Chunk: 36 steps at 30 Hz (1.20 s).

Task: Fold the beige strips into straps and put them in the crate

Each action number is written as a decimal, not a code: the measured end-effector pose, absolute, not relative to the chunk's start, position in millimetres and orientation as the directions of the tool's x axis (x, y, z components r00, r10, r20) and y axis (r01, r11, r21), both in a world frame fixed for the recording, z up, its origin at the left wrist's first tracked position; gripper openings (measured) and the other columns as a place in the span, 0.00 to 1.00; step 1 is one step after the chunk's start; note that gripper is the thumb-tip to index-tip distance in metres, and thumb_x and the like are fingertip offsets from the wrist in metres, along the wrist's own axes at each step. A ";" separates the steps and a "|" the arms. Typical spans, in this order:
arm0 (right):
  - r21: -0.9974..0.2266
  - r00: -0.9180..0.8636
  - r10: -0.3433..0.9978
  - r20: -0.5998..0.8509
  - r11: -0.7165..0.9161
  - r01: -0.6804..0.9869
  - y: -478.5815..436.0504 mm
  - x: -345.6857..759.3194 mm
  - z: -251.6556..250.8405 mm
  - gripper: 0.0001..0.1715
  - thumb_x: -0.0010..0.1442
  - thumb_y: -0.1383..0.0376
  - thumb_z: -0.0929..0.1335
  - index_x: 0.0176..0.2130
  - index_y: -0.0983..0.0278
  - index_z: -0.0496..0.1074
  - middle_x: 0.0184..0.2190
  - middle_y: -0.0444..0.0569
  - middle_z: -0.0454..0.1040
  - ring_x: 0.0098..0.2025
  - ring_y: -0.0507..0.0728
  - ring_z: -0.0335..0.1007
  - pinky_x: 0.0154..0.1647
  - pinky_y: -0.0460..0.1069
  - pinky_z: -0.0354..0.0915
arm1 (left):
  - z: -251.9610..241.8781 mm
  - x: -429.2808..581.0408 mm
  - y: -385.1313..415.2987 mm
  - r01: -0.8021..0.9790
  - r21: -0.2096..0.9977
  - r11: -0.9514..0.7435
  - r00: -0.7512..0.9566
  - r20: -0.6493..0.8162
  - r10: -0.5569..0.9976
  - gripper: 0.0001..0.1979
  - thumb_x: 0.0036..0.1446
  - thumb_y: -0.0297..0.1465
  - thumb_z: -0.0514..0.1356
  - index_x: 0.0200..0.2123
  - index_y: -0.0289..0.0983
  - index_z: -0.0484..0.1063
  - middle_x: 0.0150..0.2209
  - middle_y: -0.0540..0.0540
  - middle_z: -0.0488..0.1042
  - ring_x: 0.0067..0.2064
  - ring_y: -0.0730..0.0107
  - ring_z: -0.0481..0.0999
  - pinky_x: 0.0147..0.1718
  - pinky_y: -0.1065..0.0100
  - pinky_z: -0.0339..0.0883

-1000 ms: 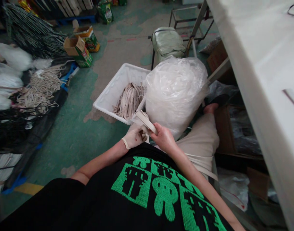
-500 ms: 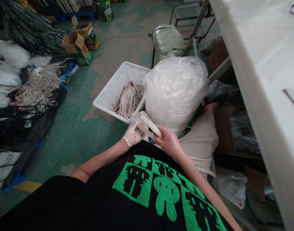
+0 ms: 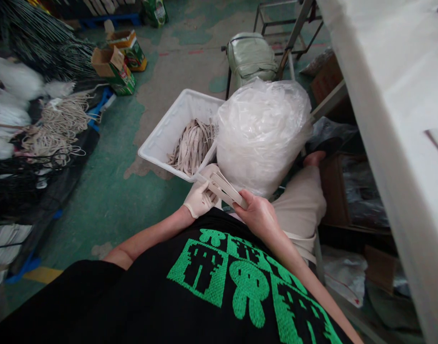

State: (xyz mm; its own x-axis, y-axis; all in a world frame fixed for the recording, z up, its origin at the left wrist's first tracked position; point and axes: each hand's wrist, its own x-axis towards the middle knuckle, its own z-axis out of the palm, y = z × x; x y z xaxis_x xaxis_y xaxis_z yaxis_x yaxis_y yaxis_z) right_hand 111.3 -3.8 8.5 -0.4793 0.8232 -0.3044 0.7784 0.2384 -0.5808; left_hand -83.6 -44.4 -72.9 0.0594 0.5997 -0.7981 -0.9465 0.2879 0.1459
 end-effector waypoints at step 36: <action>-0.691 -0.528 0.812 -0.248 0.234 0.684 9.7 102.8 -0.4 0.11 0.61 0.55 0.64 0.30 0.58 0.64 0.18 0.42 0.70 0.20 0.55 0.65 0.24 0.48 0.53 | -58.2 -77.1 -38.3 -0.898 0.306 0.315 0.032 -0.670 0.741 0.14 0.69 0.33 0.53 0.47 0.36 0.77 0.38 0.43 0.82 0.41 0.66 0.81 0.46 0.66 0.70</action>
State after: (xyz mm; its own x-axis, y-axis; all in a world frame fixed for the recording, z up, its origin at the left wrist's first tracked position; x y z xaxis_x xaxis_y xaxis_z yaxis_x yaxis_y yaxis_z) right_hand 102.8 9.7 -0.4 -0.5278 0.8124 -0.2478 0.6839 0.2335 -0.6912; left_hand -77.1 -38.3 -58.2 0.0322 0.7414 -0.6703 -0.8983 0.3155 0.3058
